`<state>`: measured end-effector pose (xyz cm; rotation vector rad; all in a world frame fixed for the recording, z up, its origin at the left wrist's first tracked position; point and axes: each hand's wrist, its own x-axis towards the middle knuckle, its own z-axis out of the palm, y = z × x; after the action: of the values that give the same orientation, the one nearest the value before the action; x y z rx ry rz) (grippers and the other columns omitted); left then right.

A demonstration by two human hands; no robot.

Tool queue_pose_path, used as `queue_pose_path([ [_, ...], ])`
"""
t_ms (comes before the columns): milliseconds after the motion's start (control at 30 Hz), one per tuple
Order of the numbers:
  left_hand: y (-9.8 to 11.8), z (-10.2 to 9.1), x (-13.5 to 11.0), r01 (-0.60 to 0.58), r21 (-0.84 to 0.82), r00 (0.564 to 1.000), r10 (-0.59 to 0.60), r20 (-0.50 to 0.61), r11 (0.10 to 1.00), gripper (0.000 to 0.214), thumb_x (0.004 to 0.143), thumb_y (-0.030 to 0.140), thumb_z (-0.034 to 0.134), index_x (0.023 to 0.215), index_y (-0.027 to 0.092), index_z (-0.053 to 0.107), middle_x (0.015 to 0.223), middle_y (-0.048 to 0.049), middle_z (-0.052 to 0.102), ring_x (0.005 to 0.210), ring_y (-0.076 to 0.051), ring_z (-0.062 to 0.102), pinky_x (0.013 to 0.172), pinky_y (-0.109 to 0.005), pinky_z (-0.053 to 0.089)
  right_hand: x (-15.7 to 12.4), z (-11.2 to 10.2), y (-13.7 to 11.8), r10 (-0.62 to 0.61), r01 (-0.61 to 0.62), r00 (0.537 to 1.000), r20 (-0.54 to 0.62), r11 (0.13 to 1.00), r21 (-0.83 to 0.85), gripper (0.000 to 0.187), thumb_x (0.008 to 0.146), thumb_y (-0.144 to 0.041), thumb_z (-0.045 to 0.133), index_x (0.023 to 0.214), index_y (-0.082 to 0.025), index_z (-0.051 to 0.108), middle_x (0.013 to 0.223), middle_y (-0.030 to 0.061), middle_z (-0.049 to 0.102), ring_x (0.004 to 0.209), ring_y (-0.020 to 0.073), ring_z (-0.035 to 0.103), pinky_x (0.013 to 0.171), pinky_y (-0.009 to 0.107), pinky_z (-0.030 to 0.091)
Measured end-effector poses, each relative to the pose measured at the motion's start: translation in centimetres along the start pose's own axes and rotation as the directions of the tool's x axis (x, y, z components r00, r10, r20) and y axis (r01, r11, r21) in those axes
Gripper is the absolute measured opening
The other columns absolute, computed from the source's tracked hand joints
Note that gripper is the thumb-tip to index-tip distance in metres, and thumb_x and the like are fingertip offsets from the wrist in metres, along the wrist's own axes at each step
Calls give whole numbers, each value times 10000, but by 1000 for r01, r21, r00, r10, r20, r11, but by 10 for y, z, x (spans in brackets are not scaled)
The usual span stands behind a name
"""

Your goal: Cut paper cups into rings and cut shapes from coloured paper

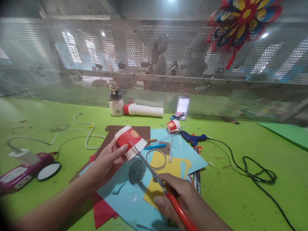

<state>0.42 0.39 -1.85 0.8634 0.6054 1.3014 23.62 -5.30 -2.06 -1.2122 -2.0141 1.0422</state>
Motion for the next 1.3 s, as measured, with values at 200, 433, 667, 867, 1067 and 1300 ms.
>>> queue_pose_path([
  [200,0,1,-1,6,-2,1000,-6,2,1000,455,816,227,713,1237,181,545,1236,-137,646,1123,-271,620,981,-396,475,0,0,-2,-21,21,1000,-18,1000,-22,637,868,-720,391,1069,-190,682,674,10,529,580,132,409,510,257,316],
  [433,0,0,-1,12,-18,1000,-12,12,1000,436,793,235,737,1193,178,572,1176,-137,671,1034,-263,658,928,-388,502,-1,0,-1,-60,58,998,-34,996,-70,617,886,-686,406,1100,-188,700,721,32,586,611,148,476,534,255,371],
  [667,0,1,-1,15,-15,1000,-15,-7,1000,465,813,232,719,1239,188,537,1196,-127,664,1095,-257,631,991,-399,470,-1,1,-5,-70,64,996,-63,993,-101,618,896,-696,364,1025,-192,699,759,45,633,639,162,513,577,270,394],
  [867,0,2,-1,15,-38,1000,-15,-1,999,510,791,226,741,1257,187,538,1235,-140,655,1150,-273,609,1027,-405,446,-2,2,-2,-82,75,995,-54,990,-124,609,899,-691,358,960,-191,701,691,20,569,597,149,467,541,269,359],
  [1067,1,4,-1,34,-46,999,-35,-31,998,522,754,238,774,1228,194,558,1187,-131,682,1141,-277,617,999,-396,465,1,4,4,-95,93,995,-26,992,-88,597,902,-663,382,1098,-184,681,693,14,559,581,140,451,501,252,332],
  [1300,-4,7,-6,55,-12,998,-55,-8,998,458,748,247,776,1167,209,594,1159,-120,694,1066,-277,654,984,-425,467,3,4,0,-110,109,994,-19,993,-40,618,904,-680,350,1065,-195,696,675,-2,511,573,129,426,521,241,353],
])
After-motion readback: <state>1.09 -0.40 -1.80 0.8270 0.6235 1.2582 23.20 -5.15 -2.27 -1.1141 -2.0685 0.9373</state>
